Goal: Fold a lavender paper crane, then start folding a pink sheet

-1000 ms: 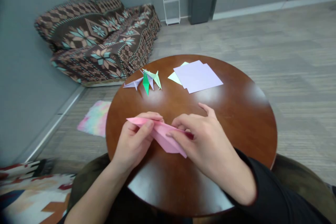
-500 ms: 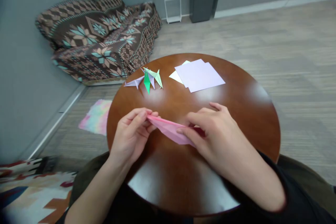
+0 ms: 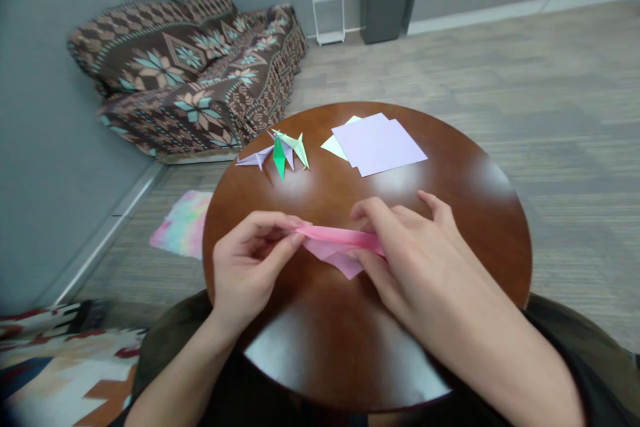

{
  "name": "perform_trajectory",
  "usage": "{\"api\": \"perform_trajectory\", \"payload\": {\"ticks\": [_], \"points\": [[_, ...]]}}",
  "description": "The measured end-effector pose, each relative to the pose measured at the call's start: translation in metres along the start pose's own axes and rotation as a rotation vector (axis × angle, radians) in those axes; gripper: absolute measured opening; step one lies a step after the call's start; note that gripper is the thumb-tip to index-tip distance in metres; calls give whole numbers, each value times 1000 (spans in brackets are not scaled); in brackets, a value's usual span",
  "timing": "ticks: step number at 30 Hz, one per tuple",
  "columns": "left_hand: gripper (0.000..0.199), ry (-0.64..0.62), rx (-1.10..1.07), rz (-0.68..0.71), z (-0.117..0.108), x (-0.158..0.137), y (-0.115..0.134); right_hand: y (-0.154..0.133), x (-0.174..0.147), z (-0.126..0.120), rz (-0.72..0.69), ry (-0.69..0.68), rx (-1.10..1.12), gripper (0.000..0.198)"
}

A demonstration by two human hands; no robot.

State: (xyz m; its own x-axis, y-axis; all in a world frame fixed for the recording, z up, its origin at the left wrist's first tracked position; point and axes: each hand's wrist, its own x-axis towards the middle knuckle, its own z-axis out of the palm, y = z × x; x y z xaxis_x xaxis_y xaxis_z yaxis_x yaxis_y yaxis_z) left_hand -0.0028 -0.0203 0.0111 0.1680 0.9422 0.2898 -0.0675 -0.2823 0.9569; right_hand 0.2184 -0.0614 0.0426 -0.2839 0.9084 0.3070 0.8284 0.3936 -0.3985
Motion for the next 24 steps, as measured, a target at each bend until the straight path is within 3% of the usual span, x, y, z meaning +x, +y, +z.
{"api": "perform_trajectory", "payload": {"ticks": [3,7,14,17,22,24], "points": [[7,-100,59,-25,0,-1,2,-9,1,4,-42,-52,-19,9],[3,-249,216,-56,-6,4,2,-12,5,6,-94,-57,-72,23],[6,-340,340,5,-15,11,1,-4,4,6,-96,-100,-95,27],[8,-354,211,-43,-15,10,2,-7,3,4,-70,-109,-44,25],[14,-200,-141,-131,-10,7,3,-14,3,-1,-8,-19,56,24],[23,-197,-187,-179,-6,6,3,-16,3,-3,2,-3,81,22]]}}
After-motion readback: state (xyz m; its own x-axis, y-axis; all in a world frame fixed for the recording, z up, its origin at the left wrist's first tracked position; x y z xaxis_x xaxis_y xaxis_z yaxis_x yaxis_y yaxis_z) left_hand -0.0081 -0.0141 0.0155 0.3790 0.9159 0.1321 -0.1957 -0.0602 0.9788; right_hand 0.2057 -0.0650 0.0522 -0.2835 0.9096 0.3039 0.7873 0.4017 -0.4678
